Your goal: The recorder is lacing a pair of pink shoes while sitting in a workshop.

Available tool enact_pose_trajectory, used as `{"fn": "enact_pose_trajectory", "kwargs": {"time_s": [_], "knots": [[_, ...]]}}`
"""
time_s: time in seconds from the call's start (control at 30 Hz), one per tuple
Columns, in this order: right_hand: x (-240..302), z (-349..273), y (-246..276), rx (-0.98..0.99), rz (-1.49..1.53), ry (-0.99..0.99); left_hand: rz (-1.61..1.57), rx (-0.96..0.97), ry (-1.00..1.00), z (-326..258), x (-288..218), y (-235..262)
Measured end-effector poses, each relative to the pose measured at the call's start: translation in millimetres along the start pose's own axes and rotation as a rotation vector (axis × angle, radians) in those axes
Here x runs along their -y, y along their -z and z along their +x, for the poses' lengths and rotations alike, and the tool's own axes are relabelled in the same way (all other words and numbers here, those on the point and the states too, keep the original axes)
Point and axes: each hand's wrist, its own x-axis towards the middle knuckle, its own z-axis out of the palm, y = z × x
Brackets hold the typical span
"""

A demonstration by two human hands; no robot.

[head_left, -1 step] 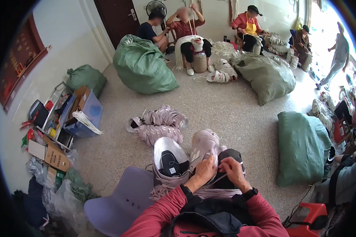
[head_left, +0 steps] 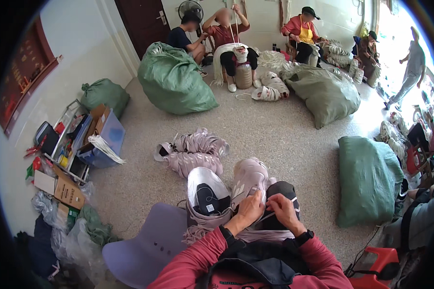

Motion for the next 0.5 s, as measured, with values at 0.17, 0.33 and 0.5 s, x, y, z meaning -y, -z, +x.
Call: {"fn": "enact_pose_trajectory", "kwargs": {"time_s": [0.17,0.33,0.5], "knots": [[-6.3,8.7,6.9,-0.049,-0.239,0.151,0.009,0.058,0.031,-3.0,-9.0,-0.7],[19.1,22.1,11.6,-0.084,-0.191,0.012,-0.074,-0.077,0.030,-0.6,-14.5,1.2],[20.4,30.3,15.7,-0.083,-0.353,0.241,-0.135,-0.174,0.071,-8.7,0.7,-19.0]]}}
